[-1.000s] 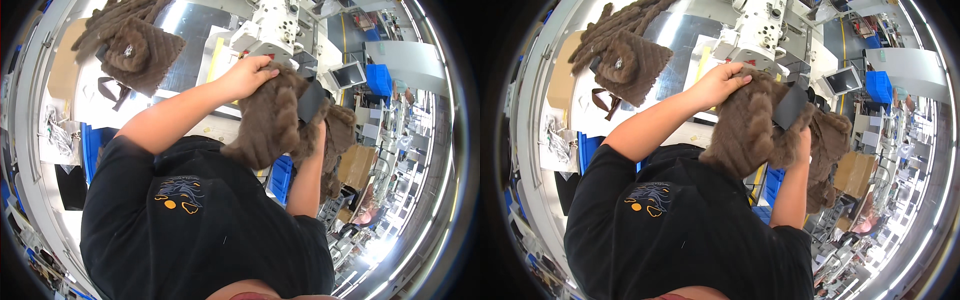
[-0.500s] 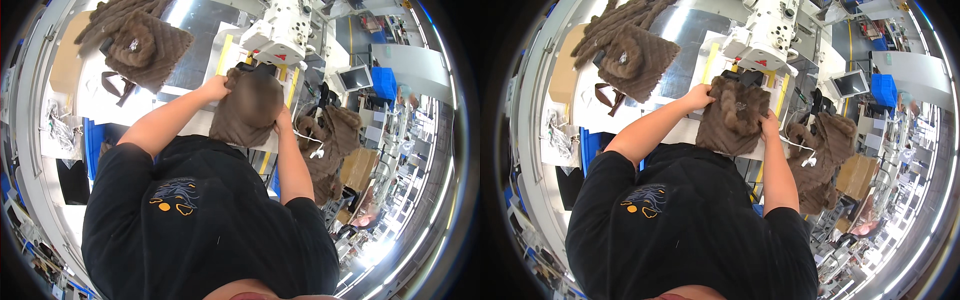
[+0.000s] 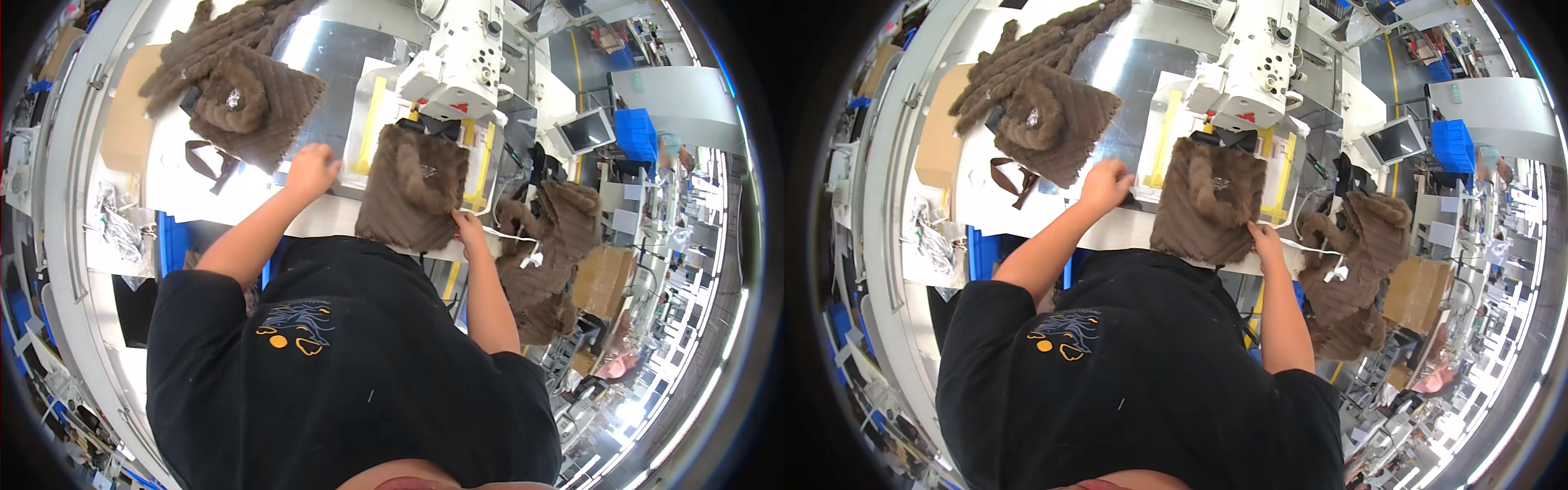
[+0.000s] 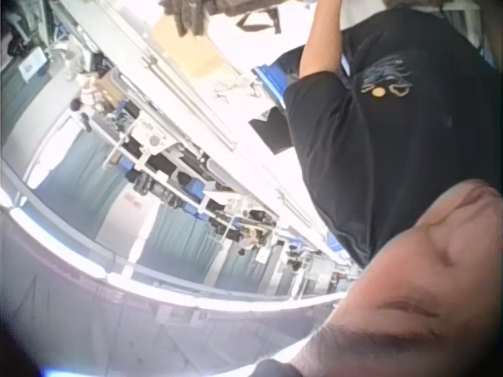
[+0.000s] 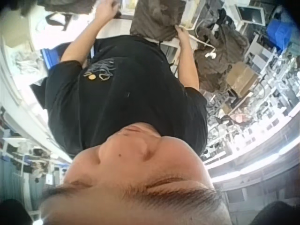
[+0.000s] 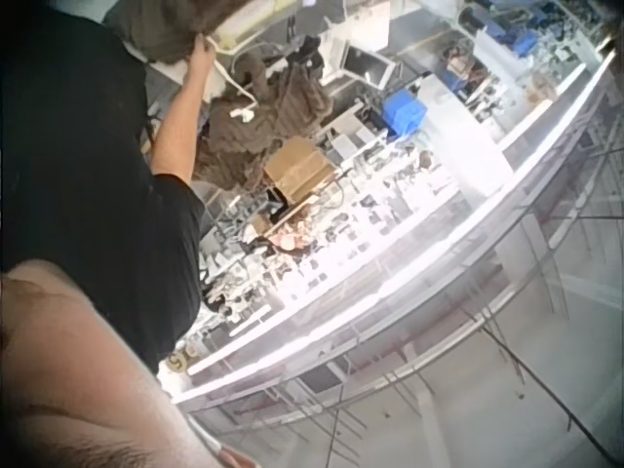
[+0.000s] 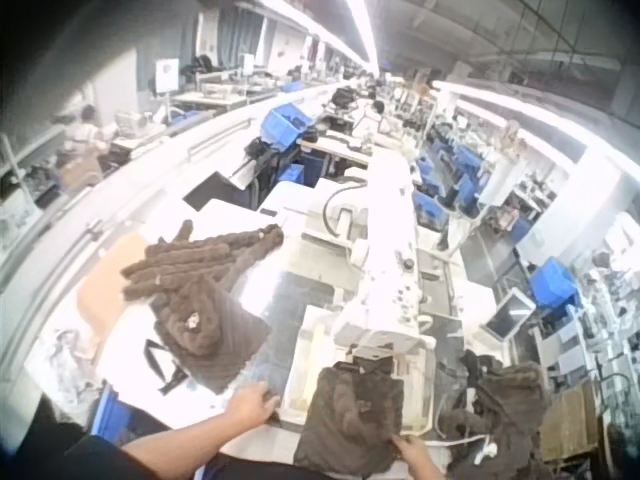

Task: The recorder is assembling and tagging fur or faux-fur pieces at a sewing and assembly workstation in a factory environment.

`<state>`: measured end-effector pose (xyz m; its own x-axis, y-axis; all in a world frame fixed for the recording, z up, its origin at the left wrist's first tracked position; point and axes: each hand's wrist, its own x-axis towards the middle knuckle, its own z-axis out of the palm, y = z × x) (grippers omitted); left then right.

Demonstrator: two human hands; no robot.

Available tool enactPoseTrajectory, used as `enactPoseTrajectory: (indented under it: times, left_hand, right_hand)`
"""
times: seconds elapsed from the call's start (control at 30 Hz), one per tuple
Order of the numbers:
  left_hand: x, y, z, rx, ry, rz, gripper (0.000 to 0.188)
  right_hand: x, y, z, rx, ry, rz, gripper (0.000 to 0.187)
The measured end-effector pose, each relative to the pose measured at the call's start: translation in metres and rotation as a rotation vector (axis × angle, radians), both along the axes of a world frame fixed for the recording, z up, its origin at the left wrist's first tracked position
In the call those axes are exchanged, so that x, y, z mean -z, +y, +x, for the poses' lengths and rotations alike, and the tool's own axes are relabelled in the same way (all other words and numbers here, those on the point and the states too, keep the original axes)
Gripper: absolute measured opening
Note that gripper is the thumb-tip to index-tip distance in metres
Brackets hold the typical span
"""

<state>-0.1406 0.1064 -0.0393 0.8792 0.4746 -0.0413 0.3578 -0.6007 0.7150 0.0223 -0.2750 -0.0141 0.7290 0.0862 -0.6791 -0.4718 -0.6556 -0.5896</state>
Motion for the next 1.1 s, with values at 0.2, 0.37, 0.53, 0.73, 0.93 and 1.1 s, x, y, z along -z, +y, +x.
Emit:
enactPoseTrajectory:
  times: [0.2,0.37,0.53,0.73,0.93,1.1]
  left_hand:
    - [-0.020,0.101,-0.024,-0.803,-0.214,0.418,0.044]
    - [0.049,0.256,-0.068,-0.919,0.069,-0.055,0.067]
    - [0.040,0.278,-0.035,-0.668,-0.139,-0.915,0.067]
    - [0.060,0.328,-0.068,-0.605,0.231,-0.306,0.078]
    - [-0.025,0.285,-0.032,-0.519,0.212,-0.213,0.065]
    - [-0.104,0.242,-0.017,-0.381,-0.114,-0.490,0.057]
  right_hand:
    - [0.012,-0.023,-0.007,0.119,0.003,0.091,0.035]
    - [0.009,-0.034,-0.009,0.167,0.005,0.154,0.038]
    - [0.018,-0.041,-0.019,0.159,-0.056,0.114,0.041]
    - [0.013,-0.063,-0.006,0.220,-0.368,0.018,0.037]
    - [-0.035,-0.142,0.031,0.454,-0.798,-0.290,0.020]
    - [-0.078,-0.161,0.072,0.226,-1.099,-0.687,0.028]
